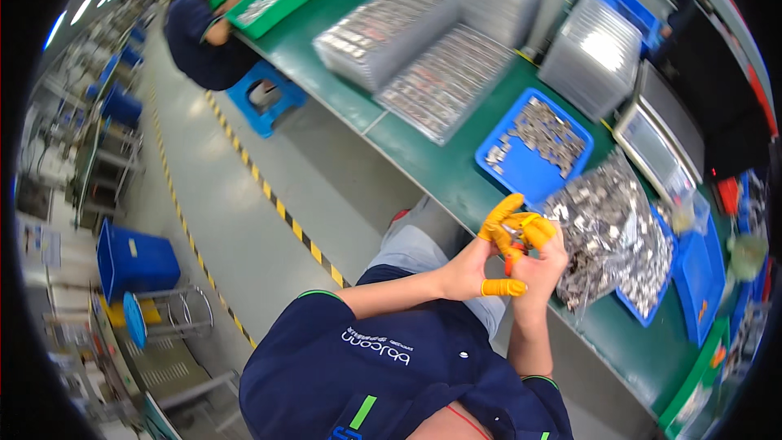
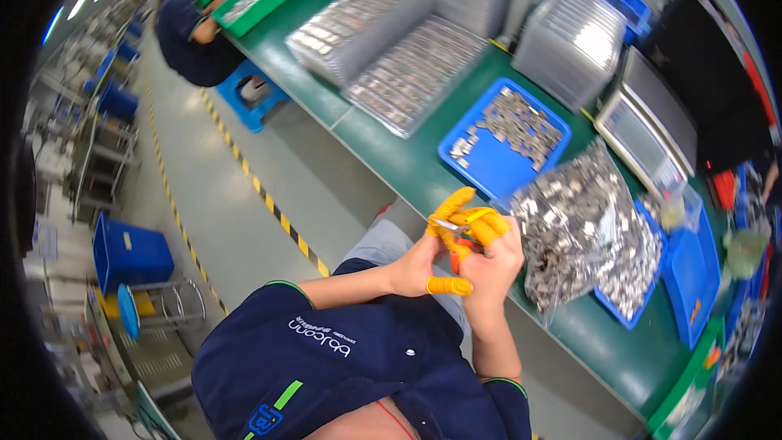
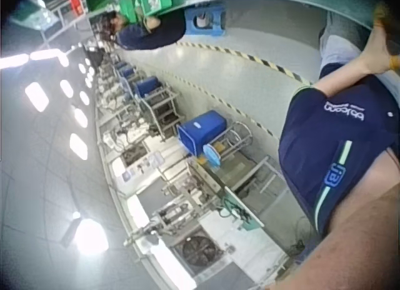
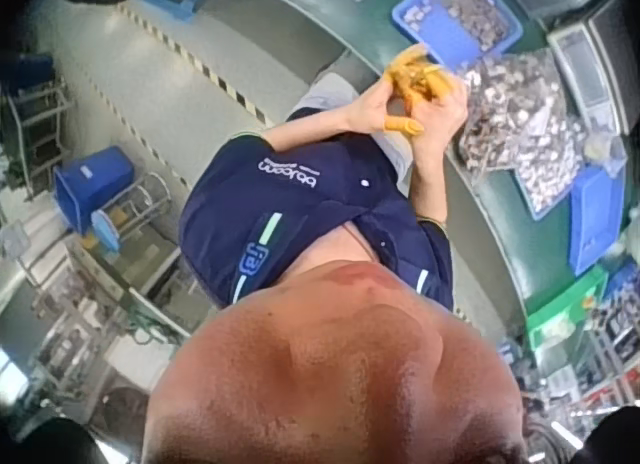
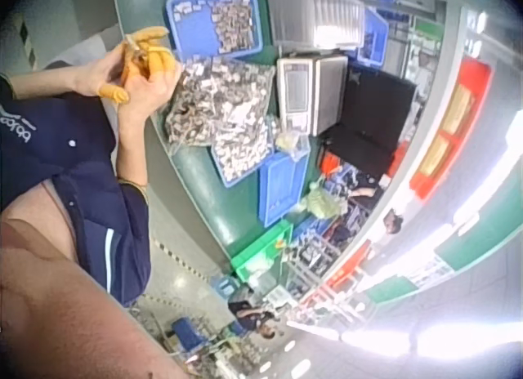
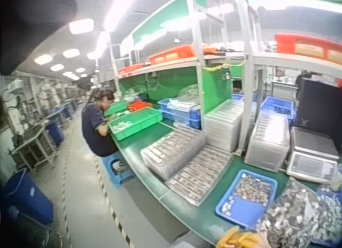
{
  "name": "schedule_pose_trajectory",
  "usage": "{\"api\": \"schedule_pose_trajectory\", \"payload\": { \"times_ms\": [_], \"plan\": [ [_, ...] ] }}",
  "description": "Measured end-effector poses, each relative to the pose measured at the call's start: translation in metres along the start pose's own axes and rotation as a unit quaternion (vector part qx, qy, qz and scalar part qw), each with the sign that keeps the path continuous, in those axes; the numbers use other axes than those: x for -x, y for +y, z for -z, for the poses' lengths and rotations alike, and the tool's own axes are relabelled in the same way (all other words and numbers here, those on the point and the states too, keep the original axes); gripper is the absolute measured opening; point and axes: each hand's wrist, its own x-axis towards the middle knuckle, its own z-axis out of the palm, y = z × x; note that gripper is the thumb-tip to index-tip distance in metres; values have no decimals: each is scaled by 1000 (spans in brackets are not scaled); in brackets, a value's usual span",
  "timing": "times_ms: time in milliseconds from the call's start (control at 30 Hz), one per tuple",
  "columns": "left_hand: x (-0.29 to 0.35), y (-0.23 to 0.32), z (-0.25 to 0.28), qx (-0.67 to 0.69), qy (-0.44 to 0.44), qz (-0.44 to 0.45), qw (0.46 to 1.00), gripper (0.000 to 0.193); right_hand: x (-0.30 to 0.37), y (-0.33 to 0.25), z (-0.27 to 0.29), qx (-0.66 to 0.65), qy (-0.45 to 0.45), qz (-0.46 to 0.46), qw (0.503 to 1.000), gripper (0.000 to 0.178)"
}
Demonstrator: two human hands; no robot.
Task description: The person sorts electronic components by hand from a plastic bag into blue plastic trays, then places them into individual slots on a green plastic organizer.
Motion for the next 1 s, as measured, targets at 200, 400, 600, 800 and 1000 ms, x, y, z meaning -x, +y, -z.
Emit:
{"api": "schedule_pose_trajectory", "payload": {
  "times_ms": [200, 400, 600, 800, 1000],
  "plan": [
    [36, 7, 19, 169, 163, -32, 972, 95, -2, -16, -48, -44, -186, -5, 982, 27],
    [82, 5, 64, 219, 393, 11, 893, 48, 6, -20, -71, -223, -264, -97, 933, 19],
    [116, 30, 149, -66, 537, 14, 841, 33, -5, 9, -80, -56, -175, -19, 983, 15],
    [62, 67, 235, -513, 482, 79, 706, 50, -39, 6, -108, -90, -220, -85, 968, 23],
    [-51, 79, 273, -678, 105, 8, 727, 56, -104, 12, -171, -341, -167, -213, 900, 51]
  ]
}}
